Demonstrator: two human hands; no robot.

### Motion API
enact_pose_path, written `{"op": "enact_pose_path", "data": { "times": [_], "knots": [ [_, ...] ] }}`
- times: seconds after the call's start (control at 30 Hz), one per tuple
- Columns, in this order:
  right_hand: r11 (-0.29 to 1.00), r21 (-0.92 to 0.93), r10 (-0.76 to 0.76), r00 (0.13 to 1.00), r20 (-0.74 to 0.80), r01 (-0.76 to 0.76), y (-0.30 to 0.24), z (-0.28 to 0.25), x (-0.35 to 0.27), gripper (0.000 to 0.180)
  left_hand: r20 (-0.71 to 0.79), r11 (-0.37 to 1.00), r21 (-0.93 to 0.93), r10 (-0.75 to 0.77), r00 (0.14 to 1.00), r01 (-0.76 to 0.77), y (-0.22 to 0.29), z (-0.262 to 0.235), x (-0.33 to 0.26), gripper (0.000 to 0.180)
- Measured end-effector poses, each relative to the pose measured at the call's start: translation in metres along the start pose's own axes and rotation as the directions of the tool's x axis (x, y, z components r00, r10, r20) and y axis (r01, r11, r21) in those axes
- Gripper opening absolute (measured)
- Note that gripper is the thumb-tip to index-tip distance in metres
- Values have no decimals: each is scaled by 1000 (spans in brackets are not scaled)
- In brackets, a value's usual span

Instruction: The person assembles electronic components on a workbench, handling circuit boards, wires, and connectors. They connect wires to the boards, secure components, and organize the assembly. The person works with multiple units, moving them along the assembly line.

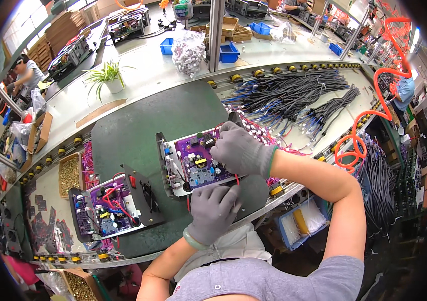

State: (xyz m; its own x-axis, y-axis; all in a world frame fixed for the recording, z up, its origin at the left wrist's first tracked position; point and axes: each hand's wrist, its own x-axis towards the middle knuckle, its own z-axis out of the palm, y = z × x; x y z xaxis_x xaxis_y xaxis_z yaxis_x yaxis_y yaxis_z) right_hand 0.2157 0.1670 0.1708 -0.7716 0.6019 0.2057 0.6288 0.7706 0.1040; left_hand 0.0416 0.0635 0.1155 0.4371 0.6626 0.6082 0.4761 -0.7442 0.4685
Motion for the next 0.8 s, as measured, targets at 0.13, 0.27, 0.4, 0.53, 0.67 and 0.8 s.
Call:
{"op": "enact_pose_path", "data": {
  "times": [0.13, 0.27, 0.4, 0.53, 0.67, 0.8],
  "knots": [
    [998, -32, -52, 982, 183, 59, 6, -5, 10, 2, -60, 999, -52, -18, 998, 15, -5, 2, 0, 26],
    [999, -30, -31, 970, 240, 39, 7, -9, 12, 3, -148, 997, -37, -78, 986, 74, -8, -3, -4, 23],
    [996, 86, 26, 998, -50, -22, 3, -7, -5, 11, -144, 973, 174, -128, 981, 153, -19, -17, -16, 14],
    [952, 294, -79, 997, -21, 82, -28, -46, -22, 38, -109, 965, 218, -128, 986, 149, -24, -19, -19, 14],
    [922, 386, -43, 999, 21, 32, -35, -19, -55, 25, -143, 996, 79, -28, 989, 40, -5, -14, 10, 15],
    [886, 463, 187, 928, -322, -18, -45, -4, -51, 18, -78, 822, -476, -395, 915, 314, -12, 10, 10, 27]
  ]
}}
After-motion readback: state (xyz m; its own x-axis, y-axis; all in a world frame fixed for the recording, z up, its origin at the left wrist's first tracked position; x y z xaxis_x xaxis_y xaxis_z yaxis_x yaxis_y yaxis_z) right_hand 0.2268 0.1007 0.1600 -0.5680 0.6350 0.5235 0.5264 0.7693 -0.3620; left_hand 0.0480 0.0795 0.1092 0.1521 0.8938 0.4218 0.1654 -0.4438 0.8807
